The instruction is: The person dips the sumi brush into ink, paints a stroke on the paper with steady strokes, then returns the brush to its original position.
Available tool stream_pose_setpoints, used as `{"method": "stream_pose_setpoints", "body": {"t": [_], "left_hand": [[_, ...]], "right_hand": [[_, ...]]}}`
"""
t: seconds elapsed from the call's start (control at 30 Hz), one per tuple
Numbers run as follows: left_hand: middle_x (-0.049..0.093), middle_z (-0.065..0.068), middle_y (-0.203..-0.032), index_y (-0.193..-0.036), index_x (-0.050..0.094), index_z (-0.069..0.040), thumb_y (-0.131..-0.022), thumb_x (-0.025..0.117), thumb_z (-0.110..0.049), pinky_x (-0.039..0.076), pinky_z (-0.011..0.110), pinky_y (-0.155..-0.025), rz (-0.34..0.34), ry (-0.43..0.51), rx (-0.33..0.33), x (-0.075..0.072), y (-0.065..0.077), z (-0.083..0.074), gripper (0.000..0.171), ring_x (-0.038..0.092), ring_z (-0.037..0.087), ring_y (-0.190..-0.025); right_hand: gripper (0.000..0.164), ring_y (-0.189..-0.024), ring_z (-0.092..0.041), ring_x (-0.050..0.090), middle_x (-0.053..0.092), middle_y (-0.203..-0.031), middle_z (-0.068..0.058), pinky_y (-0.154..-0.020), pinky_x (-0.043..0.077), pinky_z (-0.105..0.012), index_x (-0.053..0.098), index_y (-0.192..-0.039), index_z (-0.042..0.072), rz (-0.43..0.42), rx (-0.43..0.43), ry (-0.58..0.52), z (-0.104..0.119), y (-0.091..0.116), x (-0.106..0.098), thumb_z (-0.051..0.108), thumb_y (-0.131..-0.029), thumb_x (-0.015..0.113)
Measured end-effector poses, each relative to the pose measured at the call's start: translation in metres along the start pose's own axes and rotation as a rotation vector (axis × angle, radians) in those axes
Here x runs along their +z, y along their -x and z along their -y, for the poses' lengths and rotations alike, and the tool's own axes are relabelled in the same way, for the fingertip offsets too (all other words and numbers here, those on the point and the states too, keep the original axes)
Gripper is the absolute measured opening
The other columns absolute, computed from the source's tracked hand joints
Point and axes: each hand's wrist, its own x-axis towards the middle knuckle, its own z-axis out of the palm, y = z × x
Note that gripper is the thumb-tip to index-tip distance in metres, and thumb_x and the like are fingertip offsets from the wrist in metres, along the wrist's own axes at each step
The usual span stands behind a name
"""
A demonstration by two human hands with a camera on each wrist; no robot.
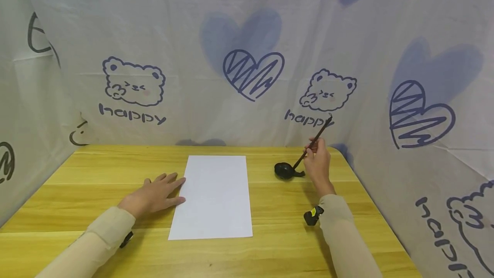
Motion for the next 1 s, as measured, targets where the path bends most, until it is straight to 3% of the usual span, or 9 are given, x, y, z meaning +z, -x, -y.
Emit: {"method": "stream_pose_setpoints", "body": {"t": [0.07,0.27,0.5,0.63,0.73,0.9,1.0], "left_hand": [[0.037,0.026,-0.163,-0.157,0.043,-0.011,-0.1,0.055,-0.06,0.027,0.084,-0.108,-0.001,-0.002,0.0,-0.0002,0.0002,-0.0002,0.076,0.037,0.057,-0.146],[0.038,0.026,-0.163,-0.157,0.044,-0.011,-0.1,0.055,-0.06,0.028,0.084,-0.107,-0.003,-0.007,0.004,-0.0008,0.0001,-0.0004,0.076,0.038,0.057,-0.145],[0.038,0.026,-0.163,-0.157,0.044,-0.01,-0.1,0.055,-0.06,0.028,0.084,-0.107,-0.007,-0.008,0.002,0.0005,-0.0003,-0.0002,0.076,0.038,0.057,-0.145],[0.037,0.026,-0.163,-0.157,0.043,-0.011,-0.1,0.055,-0.06,0.027,0.084,-0.107,-0.005,-0.008,-0.002,0.0009,-0.0009,0.0003,0.076,0.037,0.057,-0.145],[0.036,0.026,-0.163,-0.158,0.042,-0.011,-0.1,0.054,-0.06,0.027,0.084,-0.108,0.002,-0.008,-0.005,0.0012,-0.0011,0.0006,0.076,0.036,0.057,-0.146],[0.036,0.025,-0.164,-0.159,0.041,-0.012,-0.101,0.053,-0.061,0.026,0.084,-0.109,0.009,-0.008,-0.009,0.0016,-0.0023,0.0011,0.077,0.036,0.056,-0.147],[0.036,0.025,-0.164,-0.158,0.042,-0.012,-0.1,0.054,-0.061,0.027,0.084,-0.108,0.005,-0.01,-0.005,0.0028,-0.0034,0.0019,0.077,0.036,0.056,-0.147]], "right_hand": [[0.034,-0.104,-0.039,0.068,0.065,-0.113,-0.028,-0.077,0.063,-0.027,0.051,-0.13,-0.004,0.005,-0.001,0.003,0.0009,0.0004,-0.0006,-0.015,-0.098,0.047],[0.035,-0.103,-0.035,0.067,0.065,-0.113,-0.025,-0.073,0.058,-0.013,0.05,-0.132,-0.003,0.005,0.009,0.0,0.0019,-0.0001,-0.0023,-0.014,-0.099,0.047],[0.033,-0.104,-0.032,0.065,0.063,-0.116,-0.026,-0.079,0.062,-0.021,0.049,-0.134,-0.002,0.006,0.01,-0.037,0.0076,-0.0004,-0.0036,-0.007,-0.102,0.05],[0.032,-0.101,-0.031,0.063,0.062,-0.115,-0.027,-0.074,0.062,-0.022,0.05,-0.133,-0.004,-0.004,-0.021,-0.048,0.0086,-0.0015,-0.0029,-0.004,-0.102,0.054],[0.031,-0.095,-0.025,0.062,0.062,-0.111,-0.026,-0.07,0.062,-0.022,0.051,-0.131,-0.005,-0.022,-0.043,-0.03,0.0074,-0.0017,-0.0025,-0.004,-0.1,0.057],[0.029,-0.087,-0.01,0.059,0.065,-0.106,-0.024,-0.07,0.063,-0.032,0.054,-0.127,-0.005,-0.051,-0.071,0.012,0.0034,-0.0014,-0.002,-0.004,-0.098,0.061],[0.028,-0.084,-0.007,0.058,0.066,-0.104,-0.024,-0.067,0.063,-0.026,0.055,-0.124,-0.004,-0.062,-0.093,0.041,0.001,-0.001,-0.0018,-0.003,-0.097,0.063]]}}
